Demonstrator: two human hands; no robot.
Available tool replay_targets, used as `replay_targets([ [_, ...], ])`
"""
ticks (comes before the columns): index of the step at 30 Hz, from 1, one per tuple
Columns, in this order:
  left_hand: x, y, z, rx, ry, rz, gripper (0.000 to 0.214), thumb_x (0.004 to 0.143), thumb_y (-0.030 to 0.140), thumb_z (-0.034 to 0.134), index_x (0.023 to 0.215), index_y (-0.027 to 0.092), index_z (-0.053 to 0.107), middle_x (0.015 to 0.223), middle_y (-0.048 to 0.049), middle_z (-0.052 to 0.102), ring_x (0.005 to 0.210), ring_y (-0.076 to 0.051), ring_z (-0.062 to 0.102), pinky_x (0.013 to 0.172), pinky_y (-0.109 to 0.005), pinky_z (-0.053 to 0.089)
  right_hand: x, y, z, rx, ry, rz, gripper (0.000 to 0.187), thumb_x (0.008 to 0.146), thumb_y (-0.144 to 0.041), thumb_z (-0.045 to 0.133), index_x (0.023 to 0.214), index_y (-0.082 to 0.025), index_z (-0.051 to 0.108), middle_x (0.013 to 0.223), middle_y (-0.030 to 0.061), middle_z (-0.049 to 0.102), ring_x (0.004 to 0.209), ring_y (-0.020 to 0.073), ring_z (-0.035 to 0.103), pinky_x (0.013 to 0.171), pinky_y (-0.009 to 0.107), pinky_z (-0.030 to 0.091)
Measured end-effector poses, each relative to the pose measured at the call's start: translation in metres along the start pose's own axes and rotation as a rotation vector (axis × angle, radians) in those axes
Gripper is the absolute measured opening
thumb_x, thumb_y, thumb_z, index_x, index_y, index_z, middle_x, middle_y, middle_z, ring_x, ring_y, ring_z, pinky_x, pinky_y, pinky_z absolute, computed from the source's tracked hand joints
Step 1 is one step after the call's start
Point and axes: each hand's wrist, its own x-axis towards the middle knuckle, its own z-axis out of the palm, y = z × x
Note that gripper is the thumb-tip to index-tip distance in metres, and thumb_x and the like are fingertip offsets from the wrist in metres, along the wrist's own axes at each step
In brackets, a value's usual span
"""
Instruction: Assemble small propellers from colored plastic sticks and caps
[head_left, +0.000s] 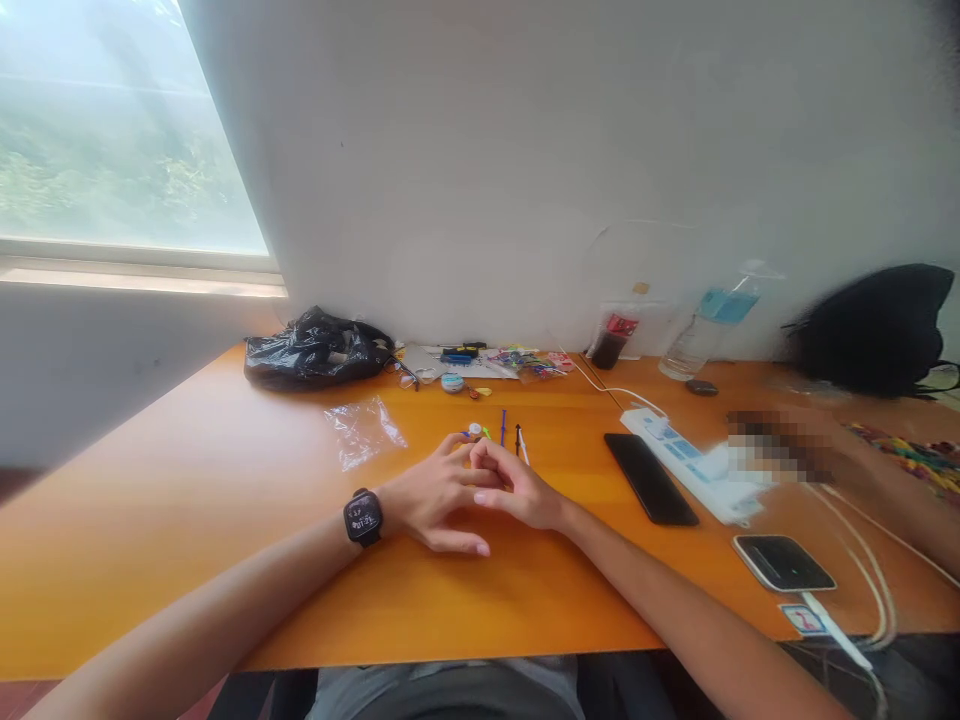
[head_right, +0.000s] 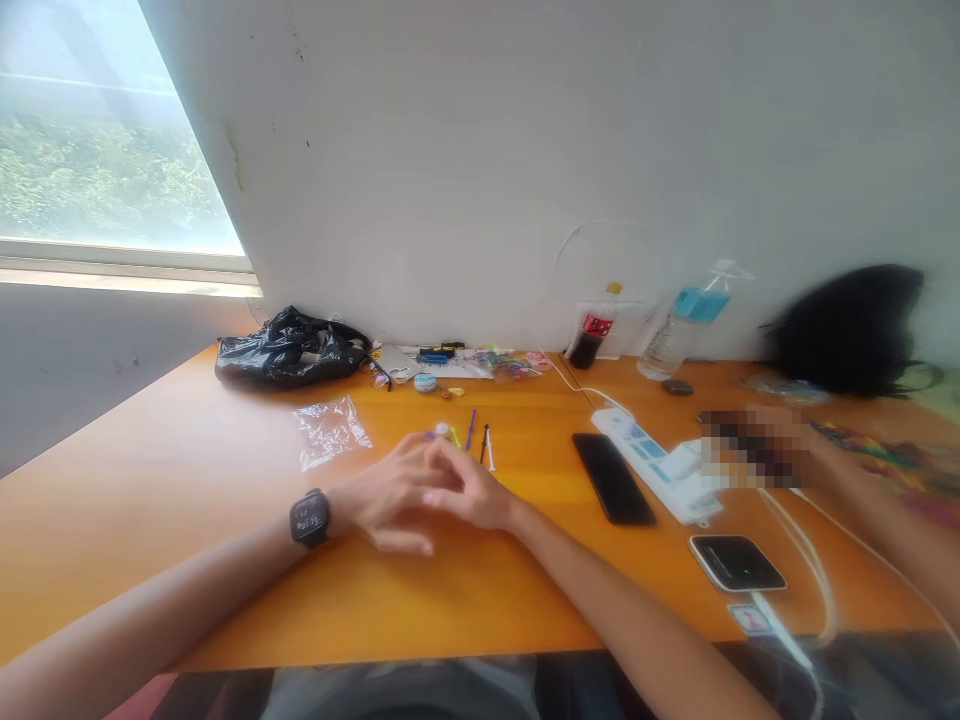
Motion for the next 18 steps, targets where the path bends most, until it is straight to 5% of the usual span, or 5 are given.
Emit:
replay_targets([
  [4, 0.0, 0.0011, -0.0028, 0.023, 0.01, -0.041, 0.053, 0.092, 0.067, 0.06, 0.119, 0.023, 0.071, 0.131, -0.013, 0.07, 0.125, -0.036, 0.054, 0.121, -0.058, 0.024, -0.0009, 0.003, 0.0025, 0.054, 0.028, -0.022, 0.031, 0.093, -0.041, 0.07, 0.103, -0.024, 0.047, 0.09, -0.0024, 0.044, 0.074, 0.0132, 0.041, 0.068, 0.025, 0.037],
  [10, -0.0005, -0.0014, -0.0018, 0.022, 0.008, -0.011, 0.055, 0.091, 0.067, 0.061, 0.123, 0.024, 0.07, 0.13, -0.0126, 0.071, 0.126, -0.035, 0.057, 0.124, -0.059, 0.021, 0.0, 0.0022, 0.0005, -0.011, 0.007, -0.062, 0.031, 0.091, -0.04, 0.071, 0.112, -0.022, 0.057, 0.103, 0.002, 0.056, 0.085, 0.0166, 0.053, 0.077, 0.029, 0.045],
  [18, -0.0048, -0.0028, 0.0008, 0.064, 0.016, -0.043, 0.058, 0.089, 0.068, 0.065, 0.126, 0.024, 0.071, 0.139, -0.0132, 0.066, 0.151, -0.043, 0.037, 0.128, -0.066, 0.003, -0.0007, -0.0047, -0.0005, -0.045, -0.03, -0.066, 0.054, 0.092, -0.04, 0.068, 0.143, -0.023, 0.06, 0.139, 0.0115, 0.061, 0.128, 0.0311, 0.056, 0.107, 0.043, 0.046],
])
